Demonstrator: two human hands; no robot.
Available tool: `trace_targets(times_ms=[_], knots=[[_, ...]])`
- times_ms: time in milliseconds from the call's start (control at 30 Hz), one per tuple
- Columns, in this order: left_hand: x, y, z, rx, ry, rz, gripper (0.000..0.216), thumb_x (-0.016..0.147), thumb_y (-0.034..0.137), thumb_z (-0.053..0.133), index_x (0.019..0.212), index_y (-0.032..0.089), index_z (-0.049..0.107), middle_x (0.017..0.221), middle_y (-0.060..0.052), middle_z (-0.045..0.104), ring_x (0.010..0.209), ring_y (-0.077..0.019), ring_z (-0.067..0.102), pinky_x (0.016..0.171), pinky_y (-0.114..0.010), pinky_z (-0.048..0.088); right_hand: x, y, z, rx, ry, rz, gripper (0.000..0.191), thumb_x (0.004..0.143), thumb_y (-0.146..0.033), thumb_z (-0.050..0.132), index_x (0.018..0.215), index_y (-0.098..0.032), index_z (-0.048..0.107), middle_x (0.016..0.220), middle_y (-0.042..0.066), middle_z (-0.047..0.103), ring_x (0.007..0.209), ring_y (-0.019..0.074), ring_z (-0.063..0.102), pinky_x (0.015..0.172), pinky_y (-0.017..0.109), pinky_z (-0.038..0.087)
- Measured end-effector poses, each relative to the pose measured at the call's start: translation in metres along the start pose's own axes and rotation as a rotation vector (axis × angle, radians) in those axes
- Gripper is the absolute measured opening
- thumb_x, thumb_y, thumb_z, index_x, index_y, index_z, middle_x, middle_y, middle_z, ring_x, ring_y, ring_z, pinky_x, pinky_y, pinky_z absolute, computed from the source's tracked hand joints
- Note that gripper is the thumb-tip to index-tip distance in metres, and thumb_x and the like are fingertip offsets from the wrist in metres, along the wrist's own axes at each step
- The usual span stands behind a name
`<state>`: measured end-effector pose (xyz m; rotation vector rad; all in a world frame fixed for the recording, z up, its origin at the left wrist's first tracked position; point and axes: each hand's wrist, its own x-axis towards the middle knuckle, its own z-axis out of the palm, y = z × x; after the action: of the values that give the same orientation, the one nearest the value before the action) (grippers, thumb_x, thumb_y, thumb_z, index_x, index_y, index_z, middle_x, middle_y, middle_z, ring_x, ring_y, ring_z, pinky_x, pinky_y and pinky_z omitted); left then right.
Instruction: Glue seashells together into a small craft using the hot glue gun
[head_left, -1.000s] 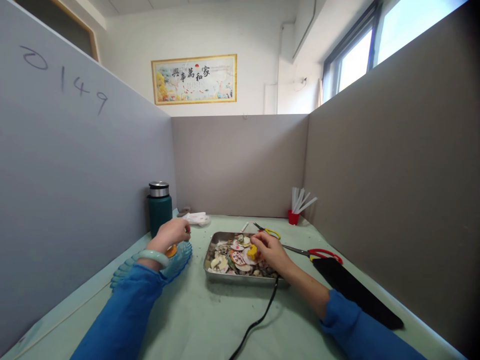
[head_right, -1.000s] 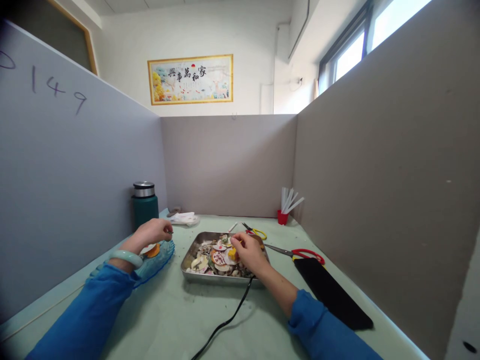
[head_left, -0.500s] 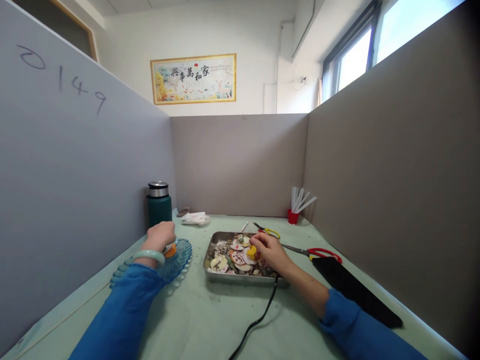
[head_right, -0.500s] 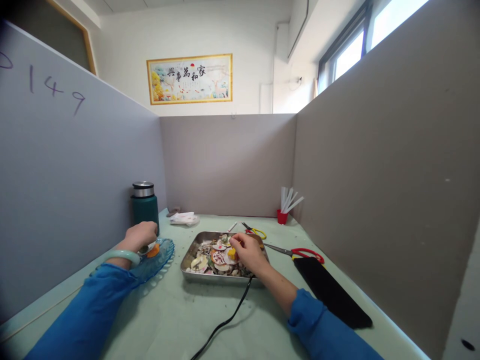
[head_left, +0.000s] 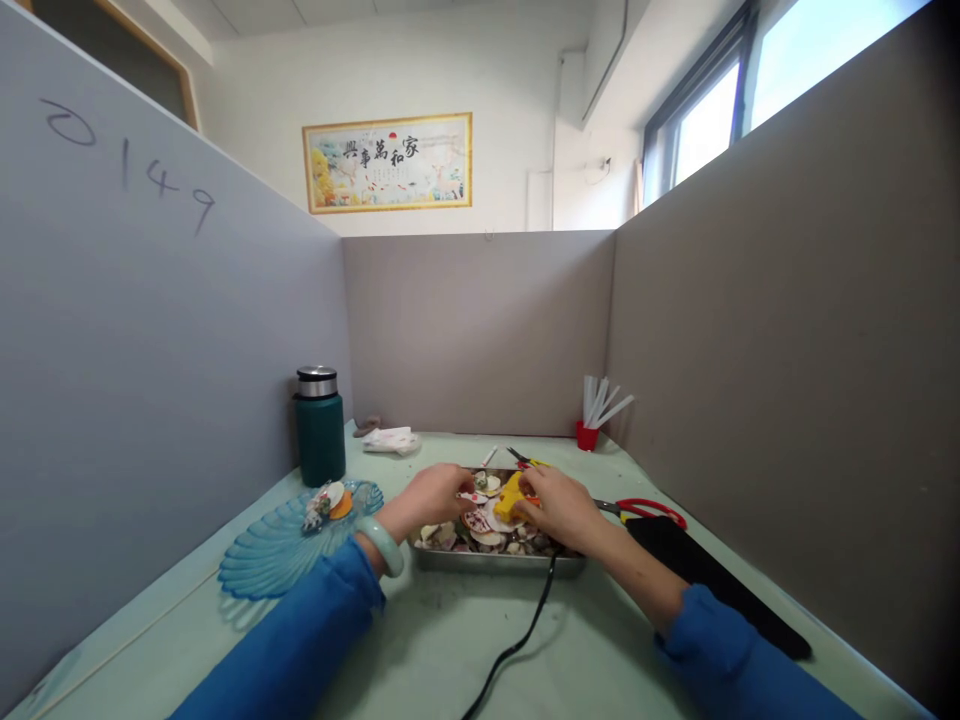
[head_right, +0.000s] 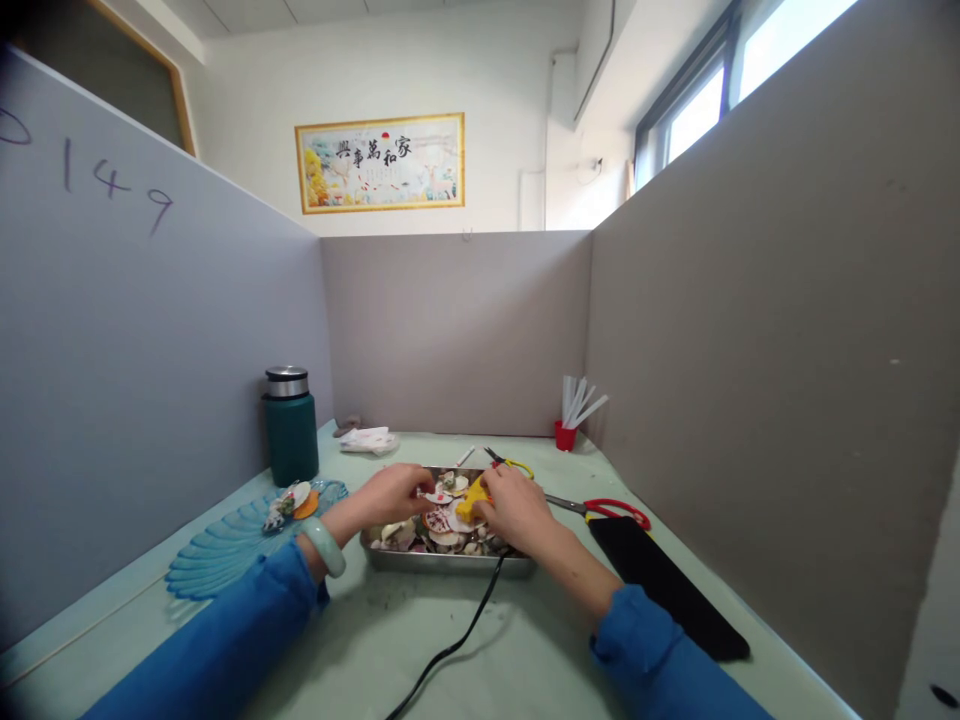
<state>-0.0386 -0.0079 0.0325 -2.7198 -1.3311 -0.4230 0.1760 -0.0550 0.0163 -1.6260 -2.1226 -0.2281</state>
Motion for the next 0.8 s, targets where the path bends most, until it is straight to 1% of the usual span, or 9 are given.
trace_targets(times_ms=[67, 100, 167, 200, 333, 433, 500, 633, 800], knots=[[0.003, 0.007, 0.009, 0.037, -0.021, 0.046, 0.034, 0.071, 0.043, 0.058, 0.097, 0.023, 0.064, 0.096, -0.006, 0.065, 0.088, -0.0217, 0.059, 0.071, -0.026, 0.042, -0.003, 0.002, -0.001, -0.08, -0.065, 0.015, 0.026, 0.075, -0.035, 0.056, 0.095, -0.018, 0.058, 0.1, 0.009, 0.062, 0.093, 0.0242, 0.056, 0.069, 0.029, 0.038], [0.004, 0.009, 0.012, 0.057, -0.039, 0.041, 0.036, 0.07, 0.043, 0.058, 0.098, 0.022, 0.064, 0.097, -0.008, 0.064, 0.088, -0.0226, 0.059, 0.072, -0.026, 0.042, -0.003, 0.002, -0.001, -0.105, -0.093, 0.016, 0.029, 0.074, -0.036, 0.057, 0.097, -0.019, 0.058, 0.102, 0.01, 0.061, 0.095, 0.0248, 0.056, 0.07, 0.029, 0.039], [0.006, 0.011, 0.017, 0.074, -0.099, 0.041, 0.039, 0.066, 0.045, 0.062, 0.097, 0.021, 0.065, 0.095, -0.01, 0.064, 0.086, -0.0239, 0.06, 0.072, -0.027, 0.043, -0.004, 0.003, 0.002, -0.135, -0.148, 0.01, 0.032, 0.074, -0.036, 0.058, 0.102, -0.019, 0.056, 0.104, 0.011, 0.062, 0.096, 0.0251, 0.056, 0.072, 0.03, 0.039], [0.007, 0.011, 0.019, 0.076, -0.108, 0.03, 0.04, 0.065, 0.045, 0.063, 0.096, 0.02, 0.066, 0.095, -0.01, 0.063, 0.085, -0.0243, 0.06, 0.071, -0.028, 0.043, -0.004, 0.004, 0.003, -0.147, -0.174, 0.014, 0.033, 0.075, -0.035, 0.058, 0.104, -0.019, 0.056, 0.104, 0.011, 0.062, 0.096, 0.0255, 0.057, 0.072, 0.03, 0.039], [0.008, 0.009, 0.026, 0.023, -0.083, 0.005, 0.041, 0.062, 0.045, 0.066, 0.094, 0.02, 0.068, 0.095, -0.011, 0.06, 0.081, -0.0241, 0.06, 0.069, -0.028, 0.043, -0.002, 0.006, 0.01, -0.168, -0.244, 0.034, 0.033, 0.074, -0.035, 0.059, 0.103, -0.019, 0.055, 0.099, 0.012, 0.065, 0.091, 0.0272, 0.06, 0.07, 0.032, 0.04], [0.007, 0.004, 0.031, -0.03, -0.049, 0.013, 0.038, 0.062, 0.043, 0.067, 0.094, 0.022, 0.069, 0.095, -0.009, 0.059, 0.08, -0.0219, 0.06, 0.07, -0.026, 0.043, -0.001, 0.007, 0.014, -0.174, -0.238, 0.031, 0.031, 0.074, -0.034, 0.058, 0.099, -0.017, 0.055, 0.098, 0.013, 0.065, 0.09, 0.0277, 0.061, 0.07, 0.032, 0.04], [0.006, 0.001, 0.035, -0.06, -0.019, 0.019, 0.033, 0.066, 0.04, 0.064, 0.094, 0.023, 0.069, 0.096, -0.008, 0.06, 0.081, -0.0212, 0.06, 0.072, -0.026, 0.043, -0.001, 0.008, 0.017, -0.173, -0.218, 0.019, 0.028, 0.076, -0.033, 0.055, 0.099, -0.016, 0.056, 0.099, 0.014, 0.065, 0.09, 0.027, 0.061, 0.069, 0.031, 0.04], [0.004, -0.005, 0.04, -0.111, 0.044, 0.007, 0.022, 0.075, 0.028, 0.054, 0.088, 0.021, 0.071, 0.097, -0.008, 0.063, 0.085, -0.0206, 0.059, 0.078, -0.026, 0.043, -0.001, 0.01, 0.021, -0.167, -0.18, -0.012, 0.026, 0.08, -0.033, 0.048, 0.097, -0.015, 0.056, 0.096, 0.014, 0.065, 0.088, 0.0264, 0.061, 0.067, 0.03, 0.039], [0.005, -0.008, 0.042, -0.13, 0.084, -0.031, 0.021, 0.075, 0.021, 0.053, 0.083, 0.017, 0.072, 0.09, -0.01, 0.067, 0.083, -0.0204, 0.06, 0.078, -0.026, 0.042, 0.001, 0.014, 0.022, -0.092, -0.145, 0.019, 0.028, 0.082, -0.034, 0.046, 0.1, -0.016, 0.055, 0.095, 0.012, 0.066, 0.084, 0.0256, 0.062, 0.064, 0.028, 0.038]])
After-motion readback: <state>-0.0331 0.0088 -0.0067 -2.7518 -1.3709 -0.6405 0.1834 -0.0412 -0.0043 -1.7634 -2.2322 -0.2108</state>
